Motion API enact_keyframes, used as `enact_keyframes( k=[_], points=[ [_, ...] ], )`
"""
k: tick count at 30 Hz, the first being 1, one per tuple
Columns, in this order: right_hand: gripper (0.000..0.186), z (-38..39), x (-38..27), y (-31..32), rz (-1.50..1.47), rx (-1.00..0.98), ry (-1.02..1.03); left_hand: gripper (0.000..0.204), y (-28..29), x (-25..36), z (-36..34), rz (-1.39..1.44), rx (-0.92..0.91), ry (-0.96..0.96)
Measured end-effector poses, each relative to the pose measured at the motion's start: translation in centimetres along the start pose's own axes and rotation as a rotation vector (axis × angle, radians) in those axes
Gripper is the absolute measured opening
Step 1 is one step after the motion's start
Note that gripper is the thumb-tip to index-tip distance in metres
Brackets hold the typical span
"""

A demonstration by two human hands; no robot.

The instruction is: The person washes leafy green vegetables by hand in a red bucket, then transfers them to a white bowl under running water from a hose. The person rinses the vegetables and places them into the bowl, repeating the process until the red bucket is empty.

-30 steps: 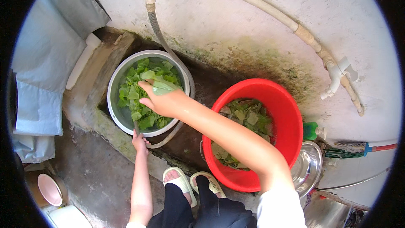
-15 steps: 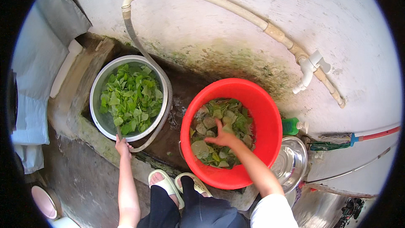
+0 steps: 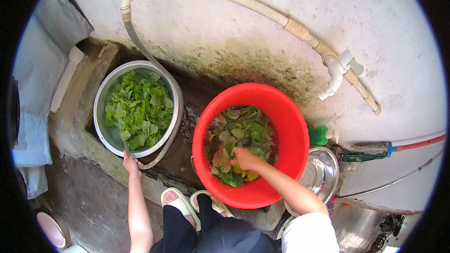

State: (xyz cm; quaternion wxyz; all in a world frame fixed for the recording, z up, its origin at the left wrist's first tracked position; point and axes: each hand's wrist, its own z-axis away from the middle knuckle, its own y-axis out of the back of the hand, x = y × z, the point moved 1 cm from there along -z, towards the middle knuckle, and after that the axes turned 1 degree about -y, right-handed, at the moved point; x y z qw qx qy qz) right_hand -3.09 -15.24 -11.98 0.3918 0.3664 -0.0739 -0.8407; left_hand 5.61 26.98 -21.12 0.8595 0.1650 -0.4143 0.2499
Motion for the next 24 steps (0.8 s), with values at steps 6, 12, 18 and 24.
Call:
enact_keyframes(
  k=[6,12,18,24],
  points=[
    [0.105,4.1,-3.7,2.7,0.289,0.124,-0.278,0.059,0.1,0.4,0.2,-0.03,0.029,0.01],
    [0.112,-0.1,1.3,-3.8,0.322,0.23,-0.418,0.058,-0.1,0.1,0.0,-0.011,0.019,-0.003],
    [0.051,-2.7,3.4,-5.4,0.422,0.139,-0.232,0.059,-0.5,0.1,0.2,-0.001,-0.002,0.015],
    [0.072,3.2,-3.6,1.1,0.063,0.345,-0.196,0.059,-0.5,0.5,0.8,-0.025,0.006,0.012]
  ],
)
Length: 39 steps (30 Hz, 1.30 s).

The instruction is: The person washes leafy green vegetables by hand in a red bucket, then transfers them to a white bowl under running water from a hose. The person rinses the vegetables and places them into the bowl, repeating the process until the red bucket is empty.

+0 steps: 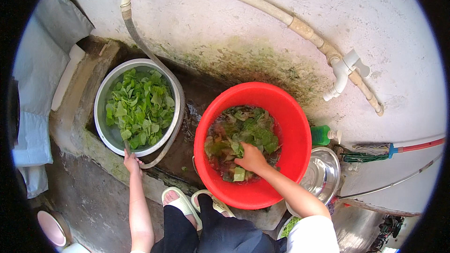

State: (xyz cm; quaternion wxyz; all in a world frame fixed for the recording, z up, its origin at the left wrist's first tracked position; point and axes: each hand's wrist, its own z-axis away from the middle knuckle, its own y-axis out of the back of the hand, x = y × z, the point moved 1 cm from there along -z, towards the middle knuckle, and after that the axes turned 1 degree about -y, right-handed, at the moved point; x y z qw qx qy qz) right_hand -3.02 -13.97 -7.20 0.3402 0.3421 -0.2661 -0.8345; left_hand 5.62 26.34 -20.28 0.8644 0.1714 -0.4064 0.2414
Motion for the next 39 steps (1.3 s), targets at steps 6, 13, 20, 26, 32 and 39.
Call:
enact_keyframes(
  k=[6,13,20,26,32,39],
  points=[
    [0.107,-1.9,-1.8,3.6,0.375,-0.007,-0.117,0.058,0.8,-0.1,-0.7,0.005,0.003,-0.013],
    [0.082,-10.7,5.6,-5.4,0.221,0.197,-0.243,0.058,0.2,-0.4,-0.4,0.0,-0.003,0.009],
    [0.041,-9.8,7.8,-8.6,-0.22,0.249,-0.467,0.058,0.2,-0.6,-0.6,0.023,-0.035,0.015],
    [0.038,-1.7,0.8,1.3,-1.046,-0.088,-0.284,0.058,0.8,0.1,-0.6,-0.003,0.002,-0.005],
    [0.041,4.9,-4.5,10.5,-1.039,0.03,-0.03,0.058,0.1,-0.5,-0.5,0.03,-0.023,0.008],
    [0.045,7.9,-9.3,14.7,-0.989,0.178,0.131,0.058,0.7,-0.5,-0.8,0.015,-0.001,0.015]
  ],
)
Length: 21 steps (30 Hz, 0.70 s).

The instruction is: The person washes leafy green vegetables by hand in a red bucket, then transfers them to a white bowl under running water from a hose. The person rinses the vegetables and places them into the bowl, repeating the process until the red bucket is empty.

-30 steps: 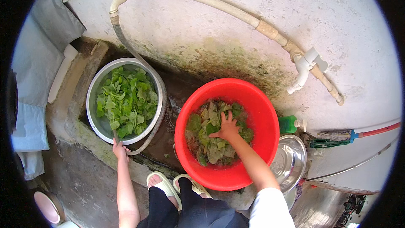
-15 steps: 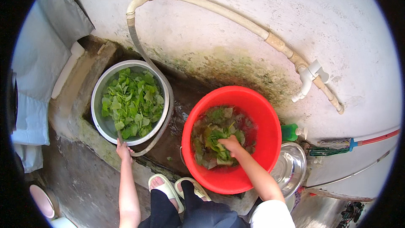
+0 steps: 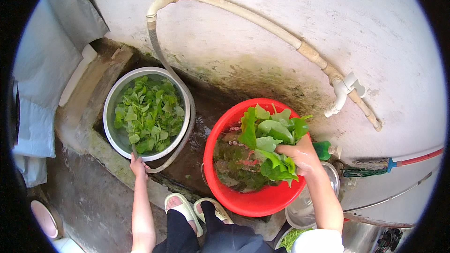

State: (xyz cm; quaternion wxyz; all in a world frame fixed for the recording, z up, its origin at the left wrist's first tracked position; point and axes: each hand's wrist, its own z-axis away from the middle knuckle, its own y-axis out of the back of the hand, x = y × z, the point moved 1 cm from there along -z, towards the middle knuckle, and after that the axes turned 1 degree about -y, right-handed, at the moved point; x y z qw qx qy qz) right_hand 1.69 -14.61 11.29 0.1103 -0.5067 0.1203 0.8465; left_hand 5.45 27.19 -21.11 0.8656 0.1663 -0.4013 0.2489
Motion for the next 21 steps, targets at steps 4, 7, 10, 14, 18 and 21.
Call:
enact_keyframes(
  k=[4,7,10,14,18,21],
  points=[
    [0.048,0.1,-2.4,-1.7,0.054,-0.029,0.062,0.058,-0.2,0.1,0.1,0.007,0.015,0.017],
    [0.05,-1.4,-3.4,-4.2,0.065,-0.102,0.139,0.057,-0.2,-0.1,-0.1,-0.011,0.015,-0.023],
    [0.047,-4.4,-4.1,-10.2,0.149,-0.222,0.247,0.057,0.2,0.5,0.3,-0.016,0.026,-0.026],
    [0.058,-9.9,-3.1,-20.0,0.157,-0.546,0.191,0.057,-0.2,0.8,0.5,-0.012,0.009,-0.018],
    [0.121,-16.2,3.1,-27.8,0.619,-0.443,-0.09,0.058,-0.6,0.5,0.9,-0.007,0.002,-0.002],
    [0.11,-18.7,8.8,-28.7,0.556,-0.255,0.12,0.058,-1.4,0.6,0.9,0.023,-0.022,0.009]
  ],
)
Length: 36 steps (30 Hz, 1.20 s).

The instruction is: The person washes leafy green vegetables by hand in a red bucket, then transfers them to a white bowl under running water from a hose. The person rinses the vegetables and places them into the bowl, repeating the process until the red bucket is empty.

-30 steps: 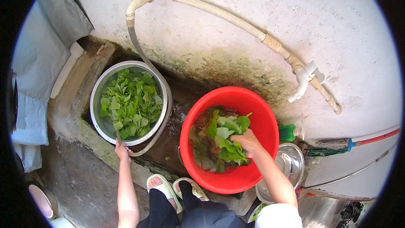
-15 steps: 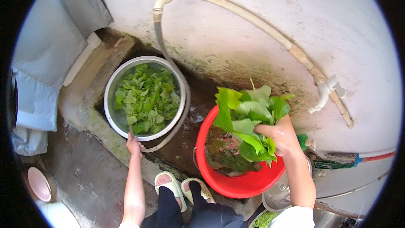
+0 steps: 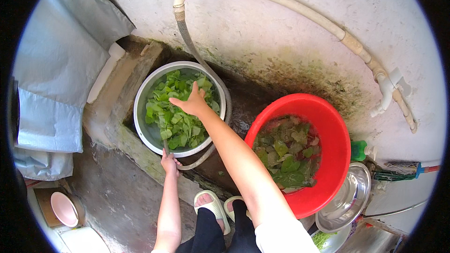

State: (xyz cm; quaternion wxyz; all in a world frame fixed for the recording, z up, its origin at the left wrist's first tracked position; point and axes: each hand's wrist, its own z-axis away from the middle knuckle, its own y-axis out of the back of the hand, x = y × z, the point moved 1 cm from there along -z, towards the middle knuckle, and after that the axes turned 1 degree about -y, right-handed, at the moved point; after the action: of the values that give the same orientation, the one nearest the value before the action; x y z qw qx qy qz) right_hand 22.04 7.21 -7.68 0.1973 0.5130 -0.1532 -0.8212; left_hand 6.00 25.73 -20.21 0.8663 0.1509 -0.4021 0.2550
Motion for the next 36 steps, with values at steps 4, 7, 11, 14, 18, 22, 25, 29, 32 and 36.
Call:
enact_keyframes(
  k=[4,7,11,14,18,22,25,29,32,36],
  points=[
    [0.05,1.3,0.3,1.7,-0.462,-0.228,0.03,0.06,0.9,-0.2,-0.1,0.023,0.021,0.002],
    [0.023,4.9,-1.6,6.3,-0.736,-0.251,0.057,0.06,1.2,-0.1,-0.5,0.014,0.026,0.004],
    [0.025,12.2,-1.1,15.3,-0.6,-0.148,0.098,0.06,1.5,-0.4,-0.7,-0.005,0.015,-0.024],
    [0.022,16.5,2.8,20.2,-0.453,0.038,0.048,0.058,1.0,-0.5,-0.5,-0.002,0.018,-0.021],
    [0.051,16.8,14.4,20.5,0.08,0.194,-0.01,0.058,1.0,-0.9,-1.0,-0.036,0.027,-0.035],
    [0.105,16.6,19.5,14.9,0.172,0.04,-0.183,0.057,2.0,-0.2,-0.8,0.033,0.139,-0.055],
    [0.094,16.7,21.4,8.6,0.21,-0.076,-0.189,0.059,1.4,2.2,2.6,0.056,0.245,-0.081],
    [0.06,15.5,27.8,4.0,0.452,-0.231,0.025,0.062,1.9,2.9,2.5,0.057,0.283,-0.143],
    [0.051,15.8,30.4,3.2,0.559,-0.267,-0.041,0.061,1.1,5.7,4.4,0.009,0.277,-0.139],
    [0.041,17.4,24.7,6.4,0.443,-0.398,-0.06,0.062,3.7,8.3,5.2,-0.06,0.276,-0.189]
  ],
)
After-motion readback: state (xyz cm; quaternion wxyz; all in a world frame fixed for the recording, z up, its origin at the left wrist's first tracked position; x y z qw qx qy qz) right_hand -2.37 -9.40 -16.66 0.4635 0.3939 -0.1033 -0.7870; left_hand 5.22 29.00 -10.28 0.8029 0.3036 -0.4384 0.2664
